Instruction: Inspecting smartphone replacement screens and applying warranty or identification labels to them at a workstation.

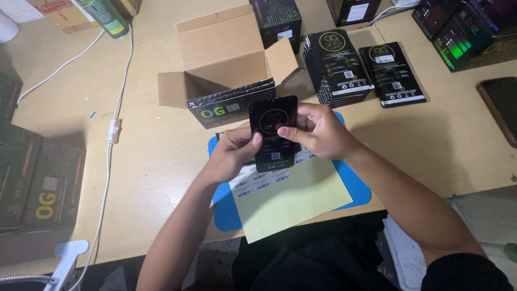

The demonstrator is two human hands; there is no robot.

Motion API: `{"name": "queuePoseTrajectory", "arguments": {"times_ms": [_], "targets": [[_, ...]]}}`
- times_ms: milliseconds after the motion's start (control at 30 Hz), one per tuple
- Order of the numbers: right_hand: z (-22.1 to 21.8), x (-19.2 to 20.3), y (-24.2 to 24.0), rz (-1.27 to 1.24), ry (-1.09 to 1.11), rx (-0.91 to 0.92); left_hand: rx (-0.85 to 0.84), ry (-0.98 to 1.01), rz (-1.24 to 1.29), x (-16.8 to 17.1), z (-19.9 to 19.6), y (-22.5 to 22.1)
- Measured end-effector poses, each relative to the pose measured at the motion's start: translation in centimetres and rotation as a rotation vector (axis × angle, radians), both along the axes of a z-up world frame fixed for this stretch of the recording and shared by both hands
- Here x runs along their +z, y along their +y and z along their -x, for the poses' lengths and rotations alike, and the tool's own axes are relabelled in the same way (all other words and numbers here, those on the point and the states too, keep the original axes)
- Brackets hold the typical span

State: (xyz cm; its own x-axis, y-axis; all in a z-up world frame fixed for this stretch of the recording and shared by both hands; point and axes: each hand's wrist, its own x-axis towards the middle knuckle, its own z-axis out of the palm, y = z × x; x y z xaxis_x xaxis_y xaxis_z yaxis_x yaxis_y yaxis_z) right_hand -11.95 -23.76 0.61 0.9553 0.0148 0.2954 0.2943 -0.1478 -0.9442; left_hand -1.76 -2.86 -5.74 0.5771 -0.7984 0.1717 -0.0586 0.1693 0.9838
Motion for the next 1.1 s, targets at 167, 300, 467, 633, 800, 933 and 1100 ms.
{"name": "queuePoseTrajectory", "arguments": {"times_ms": [167,300,467,633,800,933,1100], "targets": [[0.2,-0.9,-0.4,-0.022,0.010,0.002,-0.084,0.010,0.017,4.3,1.3,0.7],[-0.2,-0.2,-0.2,-0.039,0.073,-0.012,0.066,-0.069,0.123,3.4,1.0,0.1],[0.0,-1.2,1.3,0.003,0.109,0.032,0.246,-0.229,0.127,2.3,-0.3,0.6],[0.0,-0.8,1.3,0.012,0.117,0.079,0.243,-0.166,0.177,3.8,0.3,0.7],[0.1,0.4,1.1,-0.012,0.150,0.025,0.131,-0.118,0.118,5.1,0.9,0.5],[0.2,0.0,1.4,-0.006,0.127,0.025,0.286,-0.289,0.063,4.6,1.2,-0.2],[-0.1,-1.0,0.6,-0.026,0.040,0.022,0.296,-0.242,0.084,6.0,2.2,-0.4]]}}
